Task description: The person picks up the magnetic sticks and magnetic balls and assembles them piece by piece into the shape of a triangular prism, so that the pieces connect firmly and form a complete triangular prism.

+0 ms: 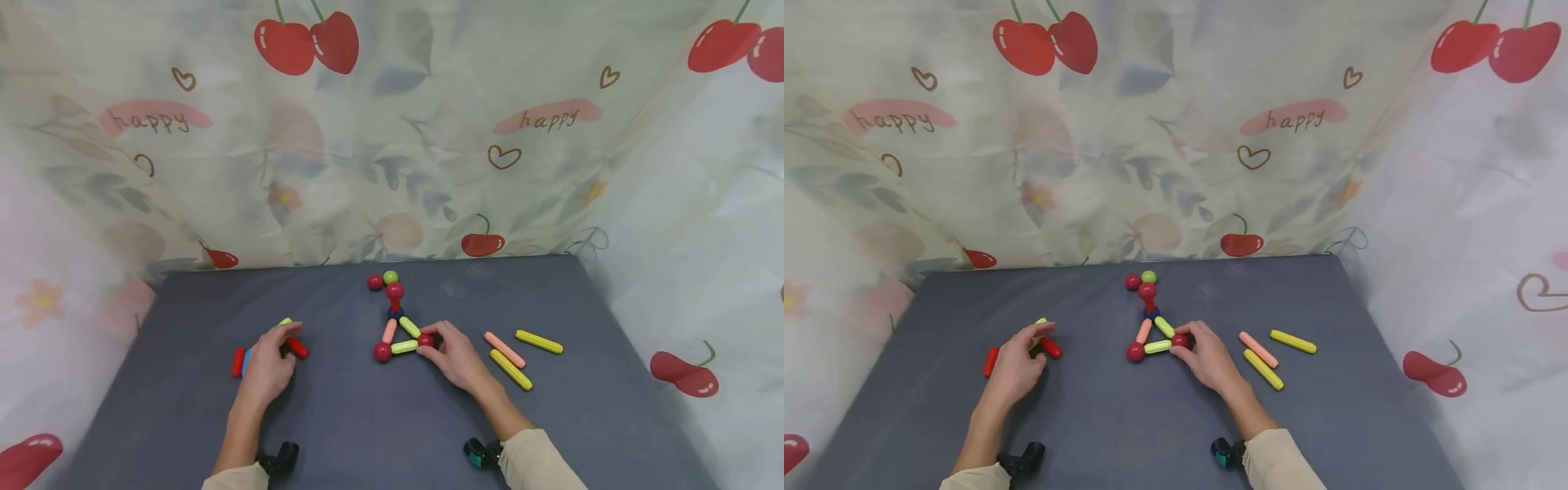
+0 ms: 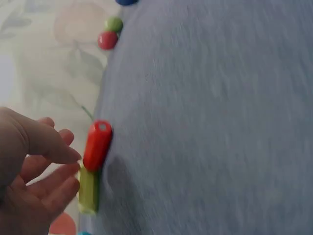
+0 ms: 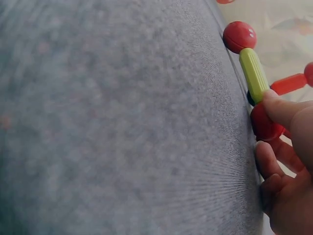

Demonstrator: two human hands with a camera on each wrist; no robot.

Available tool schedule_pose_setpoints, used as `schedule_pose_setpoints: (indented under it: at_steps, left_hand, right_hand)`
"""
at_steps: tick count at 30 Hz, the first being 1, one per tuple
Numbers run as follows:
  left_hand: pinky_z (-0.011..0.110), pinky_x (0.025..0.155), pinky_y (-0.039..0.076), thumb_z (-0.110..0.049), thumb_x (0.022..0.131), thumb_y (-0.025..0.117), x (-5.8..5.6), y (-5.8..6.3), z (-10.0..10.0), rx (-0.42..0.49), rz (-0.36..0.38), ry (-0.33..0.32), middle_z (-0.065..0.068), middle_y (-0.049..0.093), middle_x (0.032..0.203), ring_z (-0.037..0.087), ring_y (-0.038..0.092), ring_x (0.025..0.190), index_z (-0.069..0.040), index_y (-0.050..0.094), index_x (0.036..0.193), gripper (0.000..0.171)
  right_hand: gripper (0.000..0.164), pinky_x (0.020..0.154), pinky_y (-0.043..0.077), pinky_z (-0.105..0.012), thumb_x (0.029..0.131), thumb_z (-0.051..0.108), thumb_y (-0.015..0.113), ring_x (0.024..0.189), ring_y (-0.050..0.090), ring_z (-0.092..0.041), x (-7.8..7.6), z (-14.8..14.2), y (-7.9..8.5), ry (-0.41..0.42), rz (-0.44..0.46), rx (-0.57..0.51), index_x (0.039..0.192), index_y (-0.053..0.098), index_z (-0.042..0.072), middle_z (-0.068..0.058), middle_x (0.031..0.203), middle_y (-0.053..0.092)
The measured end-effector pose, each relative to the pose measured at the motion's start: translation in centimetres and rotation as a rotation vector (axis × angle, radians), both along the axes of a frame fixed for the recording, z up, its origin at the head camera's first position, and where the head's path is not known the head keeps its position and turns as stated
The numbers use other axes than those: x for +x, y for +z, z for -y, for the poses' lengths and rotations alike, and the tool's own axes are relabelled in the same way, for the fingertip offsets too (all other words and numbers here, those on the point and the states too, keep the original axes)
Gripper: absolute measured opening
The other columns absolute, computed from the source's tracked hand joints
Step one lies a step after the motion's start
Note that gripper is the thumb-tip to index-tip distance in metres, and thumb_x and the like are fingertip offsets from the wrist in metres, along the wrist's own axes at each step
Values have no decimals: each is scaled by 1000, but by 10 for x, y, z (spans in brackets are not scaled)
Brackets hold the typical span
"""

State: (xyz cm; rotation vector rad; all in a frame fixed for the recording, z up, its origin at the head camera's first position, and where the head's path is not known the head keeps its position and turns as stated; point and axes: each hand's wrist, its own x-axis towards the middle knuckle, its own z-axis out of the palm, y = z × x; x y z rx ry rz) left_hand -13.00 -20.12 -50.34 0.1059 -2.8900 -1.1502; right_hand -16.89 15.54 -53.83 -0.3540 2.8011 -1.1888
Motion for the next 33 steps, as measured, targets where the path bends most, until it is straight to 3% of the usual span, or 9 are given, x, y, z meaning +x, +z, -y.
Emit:
schedule_pose_setpoints:
  at_steps: [4, 9, 11, 13, 18, 22, 28, 33]
  left_hand:
    - [60, 112, 41, 12, 88, 57, 0, -4, 6, -57, 16, -39, 15, 63, 139, 41, 50, 137, -11, 63, 137, 54]
    - [57, 104, 49, 6, 90, 67, -3, -9, -2, -162, 23, -74, 13, 71, 126, 36, 61, 121, -11, 70, 126, 40]
    - [53, 99, 53, 2, 91, 71, -3, -9, -7, -163, 12, -72, 12, 72, 122, 32, 64, 113, -12, 71, 124, 35]
    - [50, 96, 55, -2, 90, 75, -4, -5, -15, -116, -19, -64, 10, 72, 120, 29, 66, 109, -13, 71, 123, 35]
    - [41, 93, 60, -12, 88, 81, -9, 13, -45, 149, -95, -48, 3, 69, 116, 20, 68, 104, -17, 69, 124, 39]
    - [36, 92, 60, -16, 86, 83, -13, 17, -76, 287, -116, -48, -1, 72, 112, 16, 70, 103, -22, 70, 118, 35]
    - [34, 88, 61, -16, 83, 86, -10, 3, -109, 329, -112, -92, -3, 74, 104, 13, 70, 96, -23, 72, 112, 32]
    - [35, 88, 61, -17, 84, 85, -9, -11, -121, 291, -123, -145, -5, 73, 103, 12, 69, 95, -22, 72, 110, 30]
  right_hand:
    - [36, 62, 46, -22, 91, 32, 77, 67, 52, -11, 0, 0, 0, -6, 2, -3, 124, 66, 22, 4, 104, 61]
    - [36, 61, 46, -22, 92, 33, 77, 65, 52, -10, 0, 1, -3, -2, 18, -12, 124, 66, 23, 4, 104, 61]
    - [36, 61, 46, -22, 92, 33, 77, 65, 52, -10, 0, 0, -3, -1, 25, -20, 124, 66, 24, 4, 104, 61]
    - [35, 60, 46, -23, 91, 33, 77, 64, 52, -10, 0, -1, -3, -3, 27, -28, 123, 66, 24, 4, 104, 61]
    - [34, 58, 45, -24, 91, 32, 78, 63, 51, -12, 0, -2, -2, -12, 19, -45, 122, 67, 24, 4, 102, 61]
    - [34, 59, 45, -23, 91, 33, 78, 63, 52, -12, 0, -3, -2, -18, 26, -50, 122, 67, 26, 5, 103, 61]
    - [35, 59, 46, -24, 91, 35, 77, 62, 52, -11, 1, -2, -5, -3, 47, -57, 124, 66, 26, 5, 103, 60]
    - [36, 57, 45, -24, 91, 33, 78, 61, 52, -12, 2, -4, -2, -16, 39, -64, 123, 66, 25, 4, 100, 60]
